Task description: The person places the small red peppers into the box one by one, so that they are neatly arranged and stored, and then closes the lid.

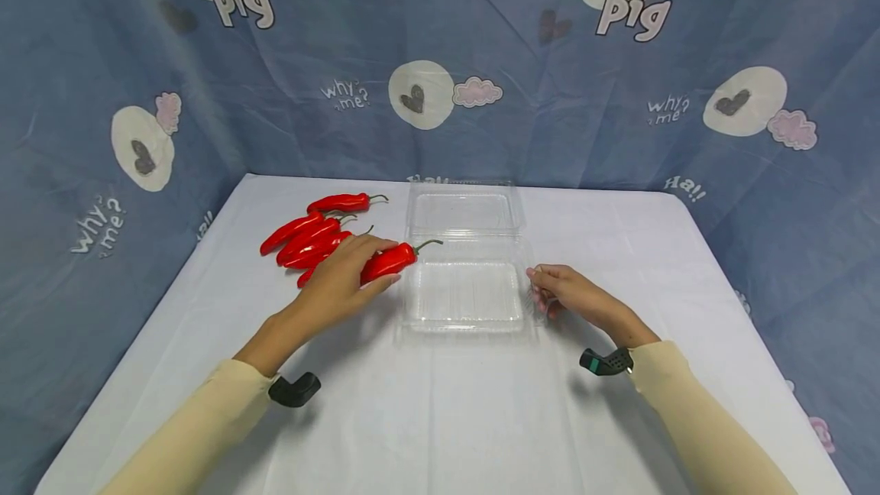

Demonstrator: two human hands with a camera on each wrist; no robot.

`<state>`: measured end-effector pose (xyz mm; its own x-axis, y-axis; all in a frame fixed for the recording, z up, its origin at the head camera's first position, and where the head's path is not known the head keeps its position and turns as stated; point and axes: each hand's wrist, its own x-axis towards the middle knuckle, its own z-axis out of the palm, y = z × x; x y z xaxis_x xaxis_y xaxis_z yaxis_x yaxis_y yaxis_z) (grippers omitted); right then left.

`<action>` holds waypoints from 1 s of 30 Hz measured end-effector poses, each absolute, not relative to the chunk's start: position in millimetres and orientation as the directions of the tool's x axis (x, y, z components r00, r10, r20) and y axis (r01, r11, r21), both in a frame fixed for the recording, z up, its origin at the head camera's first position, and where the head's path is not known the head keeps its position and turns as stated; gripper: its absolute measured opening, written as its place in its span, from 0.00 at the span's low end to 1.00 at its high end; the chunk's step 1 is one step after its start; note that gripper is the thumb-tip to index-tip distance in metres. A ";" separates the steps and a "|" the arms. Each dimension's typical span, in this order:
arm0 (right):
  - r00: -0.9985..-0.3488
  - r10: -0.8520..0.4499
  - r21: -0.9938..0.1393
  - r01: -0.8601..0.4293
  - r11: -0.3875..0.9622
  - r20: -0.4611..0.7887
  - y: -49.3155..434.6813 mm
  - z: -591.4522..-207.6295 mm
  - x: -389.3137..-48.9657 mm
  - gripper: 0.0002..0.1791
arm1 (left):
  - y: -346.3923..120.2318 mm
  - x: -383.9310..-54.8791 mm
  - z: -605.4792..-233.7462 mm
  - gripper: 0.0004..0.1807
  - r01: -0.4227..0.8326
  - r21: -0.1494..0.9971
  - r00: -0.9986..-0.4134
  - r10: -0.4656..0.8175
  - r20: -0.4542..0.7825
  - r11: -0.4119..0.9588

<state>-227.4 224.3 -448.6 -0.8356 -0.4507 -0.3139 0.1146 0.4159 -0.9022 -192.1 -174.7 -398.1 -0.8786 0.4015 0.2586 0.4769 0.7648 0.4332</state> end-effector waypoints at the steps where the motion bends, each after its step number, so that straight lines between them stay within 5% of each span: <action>1: -0.835 -0.453 -0.903 0.114 0.415 -0.313 224.5 -448.7 -227.6 0.23 | -169.8 -193.3 -396.7 0.31 0.484 0.438 -0.875 0.412 0.255 0.758; 16: -0.829 -0.458 -0.902 0.119 0.415 -0.320 225.8 -446.8 -228.5 0.23 | -95.3 -217.3 -392.8 0.30 0.588 0.372 -0.807 0.557 0.198 0.718; 30: -0.823 -0.457 -0.894 0.130 0.429 -0.339 225.7 -445.8 -231.5 0.20 | -47.8 -254.8 -396.5 0.25 0.654 0.126 -0.754 0.656 0.038 0.746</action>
